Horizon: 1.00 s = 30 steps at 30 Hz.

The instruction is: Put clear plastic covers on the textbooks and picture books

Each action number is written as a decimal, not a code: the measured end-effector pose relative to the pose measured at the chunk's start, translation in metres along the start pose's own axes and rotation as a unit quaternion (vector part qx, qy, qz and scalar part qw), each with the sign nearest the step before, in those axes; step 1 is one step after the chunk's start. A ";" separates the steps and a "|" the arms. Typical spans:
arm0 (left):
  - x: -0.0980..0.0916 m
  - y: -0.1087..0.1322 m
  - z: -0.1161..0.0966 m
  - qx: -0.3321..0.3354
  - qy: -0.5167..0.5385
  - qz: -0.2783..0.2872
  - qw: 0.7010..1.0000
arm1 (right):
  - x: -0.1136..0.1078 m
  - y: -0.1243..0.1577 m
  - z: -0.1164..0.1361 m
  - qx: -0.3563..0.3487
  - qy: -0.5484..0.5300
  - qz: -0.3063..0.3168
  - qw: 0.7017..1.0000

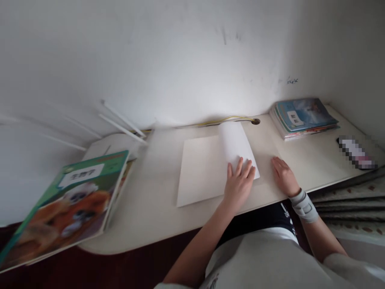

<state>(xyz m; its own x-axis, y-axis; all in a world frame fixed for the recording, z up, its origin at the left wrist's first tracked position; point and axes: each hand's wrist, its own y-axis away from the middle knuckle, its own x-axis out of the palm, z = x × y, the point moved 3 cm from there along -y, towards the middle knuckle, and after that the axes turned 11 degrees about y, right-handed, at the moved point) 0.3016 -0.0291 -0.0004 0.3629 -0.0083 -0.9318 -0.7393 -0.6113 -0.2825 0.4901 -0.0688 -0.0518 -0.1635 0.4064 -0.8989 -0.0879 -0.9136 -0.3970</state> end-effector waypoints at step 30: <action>0.026 -0.022 -0.031 -0.031 -0.035 0.051 0.998 | -0.006 -0.003 0.003 0.020 -0.064 -0.027 0.997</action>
<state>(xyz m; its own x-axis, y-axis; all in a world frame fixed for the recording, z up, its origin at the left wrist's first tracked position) 0.3448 -0.0401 -0.0116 0.2464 -0.0189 -0.9690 -0.7335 -0.6572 -0.1736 0.4889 -0.0688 -0.0446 -0.2812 0.4560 -0.8444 -0.1393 -0.8899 -0.4343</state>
